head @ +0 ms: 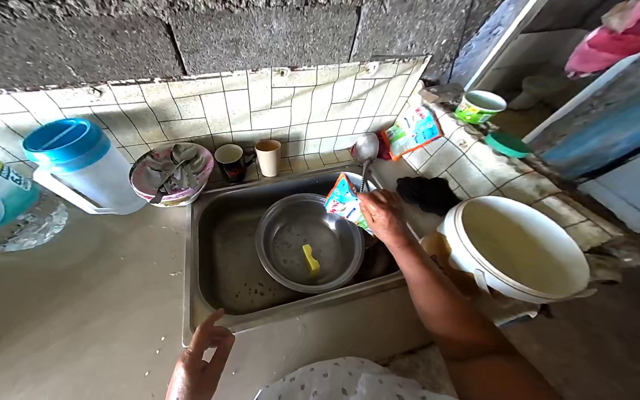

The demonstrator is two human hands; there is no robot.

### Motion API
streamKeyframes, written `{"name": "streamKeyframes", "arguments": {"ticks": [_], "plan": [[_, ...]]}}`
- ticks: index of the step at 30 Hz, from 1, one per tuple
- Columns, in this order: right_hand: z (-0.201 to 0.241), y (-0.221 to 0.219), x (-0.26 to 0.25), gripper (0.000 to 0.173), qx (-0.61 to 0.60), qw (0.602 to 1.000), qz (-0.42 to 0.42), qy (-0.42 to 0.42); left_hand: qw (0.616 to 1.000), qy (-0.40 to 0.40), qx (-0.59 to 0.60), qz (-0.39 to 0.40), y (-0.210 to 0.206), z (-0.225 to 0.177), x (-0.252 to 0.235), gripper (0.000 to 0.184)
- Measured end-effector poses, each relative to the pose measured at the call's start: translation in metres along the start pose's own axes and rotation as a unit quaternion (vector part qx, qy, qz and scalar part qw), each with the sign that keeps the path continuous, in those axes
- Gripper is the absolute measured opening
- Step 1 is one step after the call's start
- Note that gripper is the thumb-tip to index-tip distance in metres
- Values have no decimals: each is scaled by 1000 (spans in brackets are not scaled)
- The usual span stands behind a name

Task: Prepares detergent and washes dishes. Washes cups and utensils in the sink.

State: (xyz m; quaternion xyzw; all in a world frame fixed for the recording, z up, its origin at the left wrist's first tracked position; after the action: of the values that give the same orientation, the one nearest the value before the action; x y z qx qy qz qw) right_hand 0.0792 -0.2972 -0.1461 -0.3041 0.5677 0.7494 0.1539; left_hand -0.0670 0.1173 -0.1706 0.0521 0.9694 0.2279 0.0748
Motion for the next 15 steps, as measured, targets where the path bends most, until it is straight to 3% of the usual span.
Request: {"name": "streamKeyframes", "arguments": {"ticks": [15], "plan": [[3,7,-2,20,9,999,5,32,1000,10,-8,19,-9,1,-7,49]]}}
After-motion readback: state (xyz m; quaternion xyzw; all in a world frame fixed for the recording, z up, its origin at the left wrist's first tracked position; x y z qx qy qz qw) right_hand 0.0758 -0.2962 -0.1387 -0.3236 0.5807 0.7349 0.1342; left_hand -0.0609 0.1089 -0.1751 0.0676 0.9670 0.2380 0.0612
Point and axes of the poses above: each hand's wrist, its own x-axis away from the middle knuckle, its own y-axis out of the back of the hand, z = x × y, the point moved 3 cm from there along -x, towards the middle knuckle, and after that the axes turned 1 degree about -z, right-handed, at the moved point
